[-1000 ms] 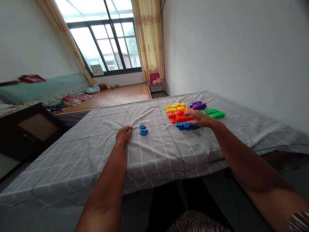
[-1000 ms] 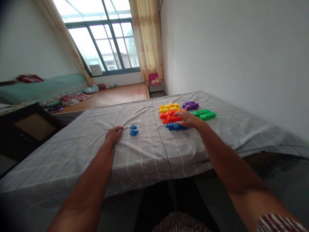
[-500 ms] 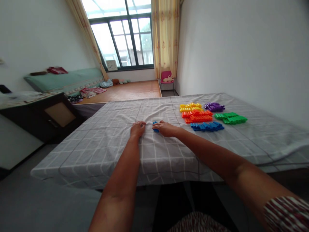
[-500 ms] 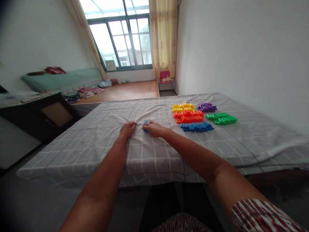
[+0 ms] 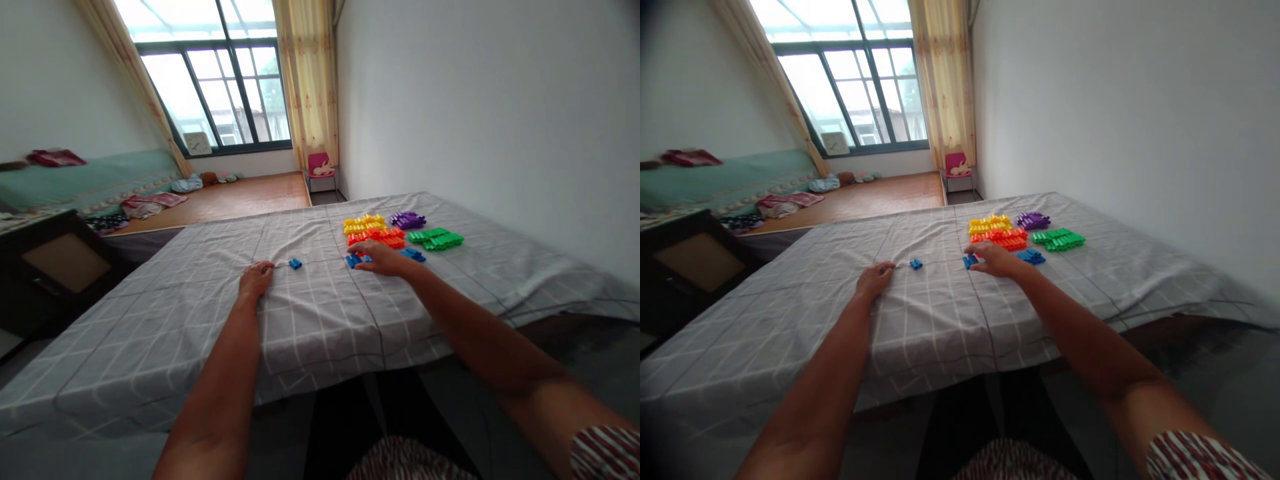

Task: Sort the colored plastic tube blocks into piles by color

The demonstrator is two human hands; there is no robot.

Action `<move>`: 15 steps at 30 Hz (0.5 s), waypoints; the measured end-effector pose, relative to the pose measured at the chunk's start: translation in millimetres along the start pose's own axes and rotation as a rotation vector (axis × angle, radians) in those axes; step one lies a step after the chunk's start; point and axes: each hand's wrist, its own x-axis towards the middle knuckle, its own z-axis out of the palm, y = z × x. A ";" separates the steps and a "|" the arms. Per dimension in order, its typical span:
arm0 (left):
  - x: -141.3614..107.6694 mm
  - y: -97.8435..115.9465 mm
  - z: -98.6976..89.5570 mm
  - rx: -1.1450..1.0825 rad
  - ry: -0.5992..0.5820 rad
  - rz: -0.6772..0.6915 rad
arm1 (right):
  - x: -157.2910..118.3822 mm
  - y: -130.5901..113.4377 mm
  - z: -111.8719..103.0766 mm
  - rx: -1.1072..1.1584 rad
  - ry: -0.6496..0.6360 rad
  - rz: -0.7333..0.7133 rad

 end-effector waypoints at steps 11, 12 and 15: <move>3.2 -0.9 -0.2 0.032 -0.022 -0.013 | -61.9 87.1 -77.2 -0.084 -0.054 0.297; 3.3 -1.4 -0.1 0.031 -0.023 -0.013 | -60.2 88.9 -73.6 -0.106 -0.088 0.309; 3.0 -2.2 -0.4 0.032 -0.029 -0.012 | -52.6 91.7 -63.3 -0.213 -0.154 0.336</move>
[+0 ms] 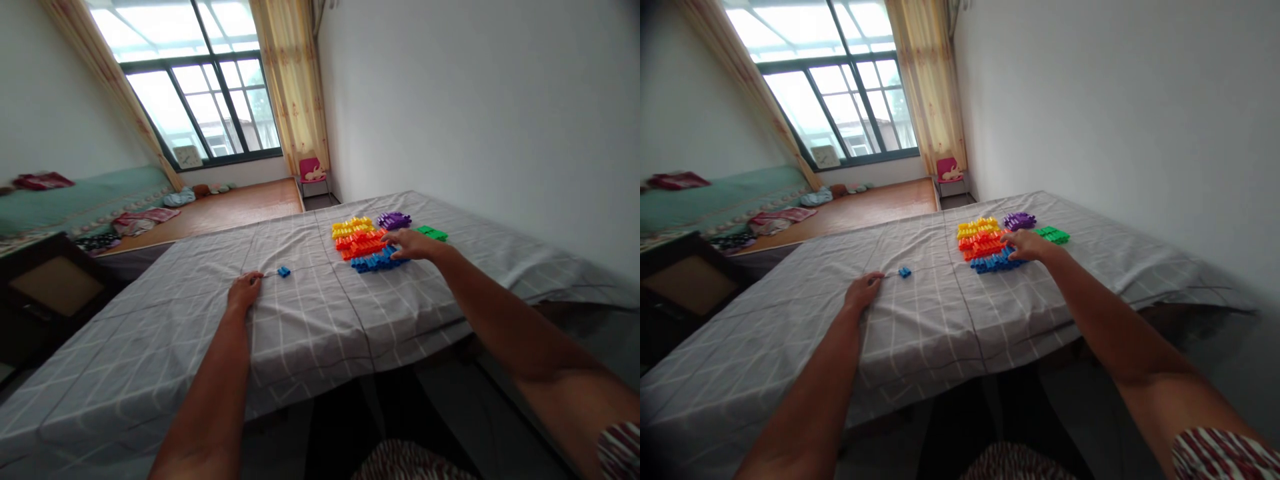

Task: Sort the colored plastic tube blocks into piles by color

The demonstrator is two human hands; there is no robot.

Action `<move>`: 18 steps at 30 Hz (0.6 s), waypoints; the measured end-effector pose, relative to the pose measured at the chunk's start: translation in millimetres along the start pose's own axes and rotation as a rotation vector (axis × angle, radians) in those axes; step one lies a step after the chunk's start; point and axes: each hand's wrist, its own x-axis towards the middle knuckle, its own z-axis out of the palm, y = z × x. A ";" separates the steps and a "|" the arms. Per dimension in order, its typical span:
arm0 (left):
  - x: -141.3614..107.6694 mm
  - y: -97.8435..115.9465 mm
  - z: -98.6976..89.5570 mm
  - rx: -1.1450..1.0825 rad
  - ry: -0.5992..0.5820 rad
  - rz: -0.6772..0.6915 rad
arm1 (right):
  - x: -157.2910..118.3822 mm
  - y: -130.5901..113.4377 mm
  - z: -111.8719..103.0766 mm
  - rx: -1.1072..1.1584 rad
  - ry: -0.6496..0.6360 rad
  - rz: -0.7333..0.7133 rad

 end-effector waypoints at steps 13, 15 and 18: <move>-1.8 2.0 -0.3 -0.024 0.024 -0.008 | 5.2 -25.6 -16.4 -0.017 0.049 -0.065; -3.0 3.0 0.0 -0.024 0.027 -0.015 | 11.4 -47.0 -15.8 0.009 0.103 -0.126; -6.0 5.4 -0.4 -0.026 0.023 -0.020 | 27.8 -94.2 1.5 0.052 0.136 -0.265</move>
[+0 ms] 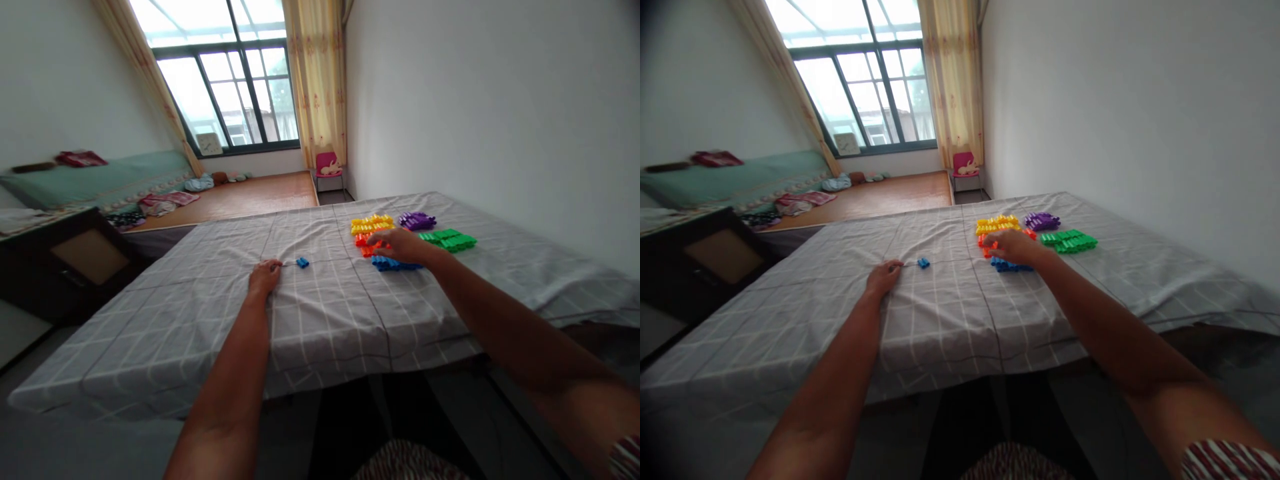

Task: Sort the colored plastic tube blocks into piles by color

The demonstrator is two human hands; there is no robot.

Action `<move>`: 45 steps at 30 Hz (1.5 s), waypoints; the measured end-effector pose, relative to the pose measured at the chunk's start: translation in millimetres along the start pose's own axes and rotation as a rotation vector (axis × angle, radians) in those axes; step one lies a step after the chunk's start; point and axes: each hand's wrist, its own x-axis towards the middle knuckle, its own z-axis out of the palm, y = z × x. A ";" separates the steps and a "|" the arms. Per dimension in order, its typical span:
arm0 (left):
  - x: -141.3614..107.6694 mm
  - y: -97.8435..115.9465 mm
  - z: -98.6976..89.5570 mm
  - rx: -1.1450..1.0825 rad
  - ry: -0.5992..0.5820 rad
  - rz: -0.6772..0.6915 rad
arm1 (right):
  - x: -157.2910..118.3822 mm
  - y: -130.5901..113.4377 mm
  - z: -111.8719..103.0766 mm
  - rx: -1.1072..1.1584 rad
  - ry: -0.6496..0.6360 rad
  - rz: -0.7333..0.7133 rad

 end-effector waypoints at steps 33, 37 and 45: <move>3.2 -0.9 0.3 0.007 -0.005 0.022 | -17.8 55.3 1.4 -0.035 -0.090 0.087; 1.6 -1.1 -0.5 0.013 -0.007 0.025 | -21.1 51.5 11.0 -0.077 -0.107 0.124; 3.9 -5.3 1.5 0.014 -0.008 0.034 | -29.4 71.3 -2.1 0.098 -0.033 0.114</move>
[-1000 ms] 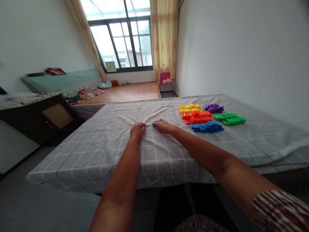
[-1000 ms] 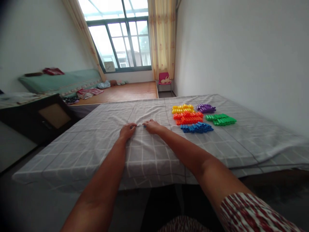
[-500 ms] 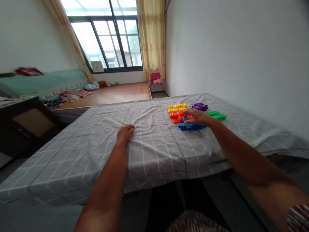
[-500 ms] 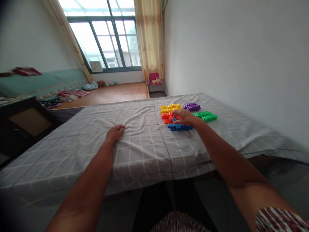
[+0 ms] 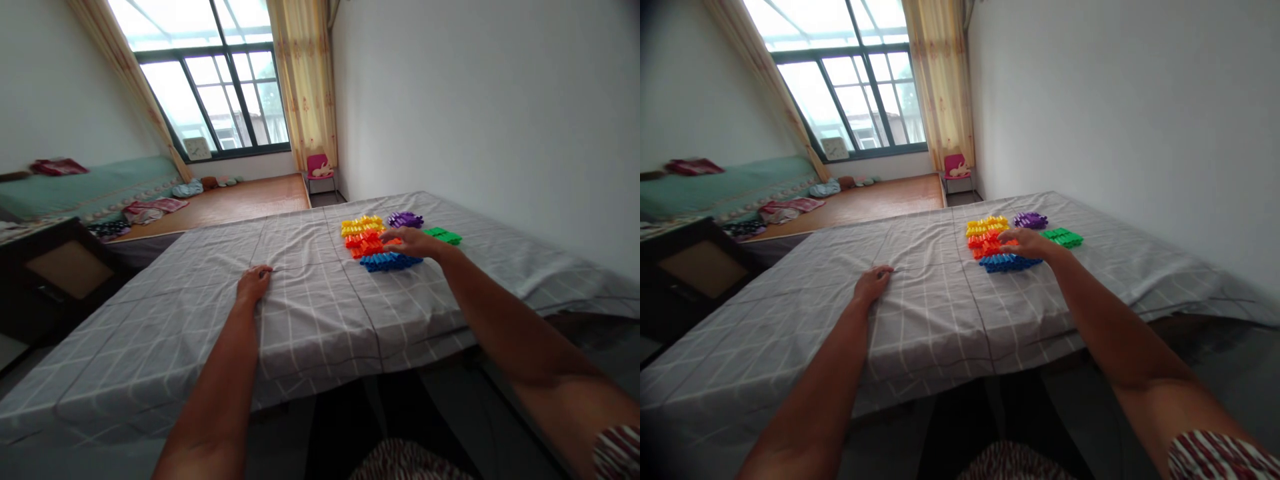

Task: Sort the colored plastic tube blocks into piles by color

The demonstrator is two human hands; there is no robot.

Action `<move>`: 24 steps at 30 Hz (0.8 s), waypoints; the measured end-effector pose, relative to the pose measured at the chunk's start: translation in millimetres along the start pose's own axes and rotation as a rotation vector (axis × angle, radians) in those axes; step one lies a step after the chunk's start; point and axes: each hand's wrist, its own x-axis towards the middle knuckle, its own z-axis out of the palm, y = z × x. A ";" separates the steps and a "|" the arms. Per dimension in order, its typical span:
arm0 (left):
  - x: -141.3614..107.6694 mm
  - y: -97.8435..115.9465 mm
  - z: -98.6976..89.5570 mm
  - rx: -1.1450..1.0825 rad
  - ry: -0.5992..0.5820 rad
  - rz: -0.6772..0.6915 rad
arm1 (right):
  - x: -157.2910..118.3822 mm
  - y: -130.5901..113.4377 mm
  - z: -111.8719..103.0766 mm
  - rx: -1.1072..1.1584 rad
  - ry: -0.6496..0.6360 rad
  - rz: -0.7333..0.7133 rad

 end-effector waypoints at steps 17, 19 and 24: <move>0.8 1.2 -2.5 0.017 -0.019 -0.019 | -21.2 22.2 -8.0 0.086 -0.078 0.087; 1.2 0.7 -2.1 0.011 -0.019 -0.016 | -21.8 20.9 -7.2 0.086 -0.067 0.098; 1.1 0.4 -1.6 -0.001 -0.008 -0.015 | -21.4 20.8 -3.6 0.085 -0.050 0.119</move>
